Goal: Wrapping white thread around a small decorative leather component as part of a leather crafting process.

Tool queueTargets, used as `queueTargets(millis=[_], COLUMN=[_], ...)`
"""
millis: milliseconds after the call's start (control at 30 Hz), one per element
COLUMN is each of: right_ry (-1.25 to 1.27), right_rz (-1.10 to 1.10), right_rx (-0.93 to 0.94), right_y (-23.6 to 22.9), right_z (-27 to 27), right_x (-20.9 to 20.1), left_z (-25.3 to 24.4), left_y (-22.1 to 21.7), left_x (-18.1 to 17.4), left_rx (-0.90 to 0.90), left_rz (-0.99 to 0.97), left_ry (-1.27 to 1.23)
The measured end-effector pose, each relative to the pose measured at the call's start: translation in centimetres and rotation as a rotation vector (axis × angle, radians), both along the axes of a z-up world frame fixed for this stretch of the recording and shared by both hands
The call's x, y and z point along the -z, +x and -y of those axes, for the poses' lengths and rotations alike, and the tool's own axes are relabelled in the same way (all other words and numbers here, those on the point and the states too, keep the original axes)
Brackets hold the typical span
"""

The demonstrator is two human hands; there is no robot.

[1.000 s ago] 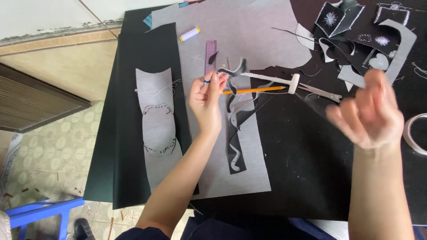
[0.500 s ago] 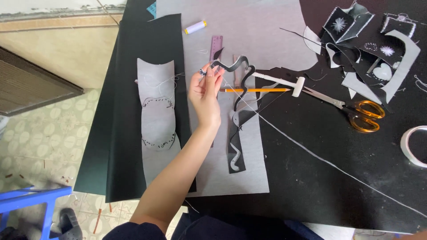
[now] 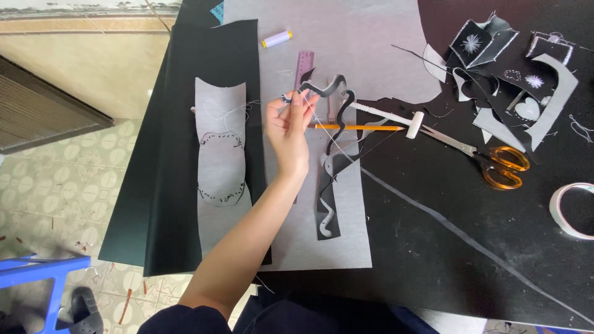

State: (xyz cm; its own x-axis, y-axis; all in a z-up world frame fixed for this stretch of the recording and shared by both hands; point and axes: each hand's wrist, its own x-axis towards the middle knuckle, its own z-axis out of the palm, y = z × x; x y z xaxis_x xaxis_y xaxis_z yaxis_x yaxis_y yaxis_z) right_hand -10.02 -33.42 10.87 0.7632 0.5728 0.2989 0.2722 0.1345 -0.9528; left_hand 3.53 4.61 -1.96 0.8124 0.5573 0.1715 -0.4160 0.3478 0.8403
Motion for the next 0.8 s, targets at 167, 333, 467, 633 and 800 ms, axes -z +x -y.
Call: queueTargets(millis=[167,333,467,633,800], right_ry=[-0.24,-0.203,-0.048,0.198,0.257], right_rz=[0.068,0.082,0.113,0.082,-0.028], right_rx=[0.232,0.472,0.574,0.563,0.506], right_y=[1.6,5.7,9.8,10.1,9.6], right_z=[-6.2,-15.6,-18.5,-18.6,-18.9], right_x=[-0.5,1.3,6.2,8.5,8.3], left_z=[0.9,1.6,2.2,3.3,3.5], left_y=[-0.9,-2.6,-1.6,-1.5,-2.7], left_x=[-0.8,-3.0,-0.1,0.8,-0.8], left_rx=[0.103,0.317,0.287,0.352,0.374], left_rz=[0.036,0.043,0.031,0.022,0.002], left_ry=[0.041,0.114,0.188,0.198,0.255])
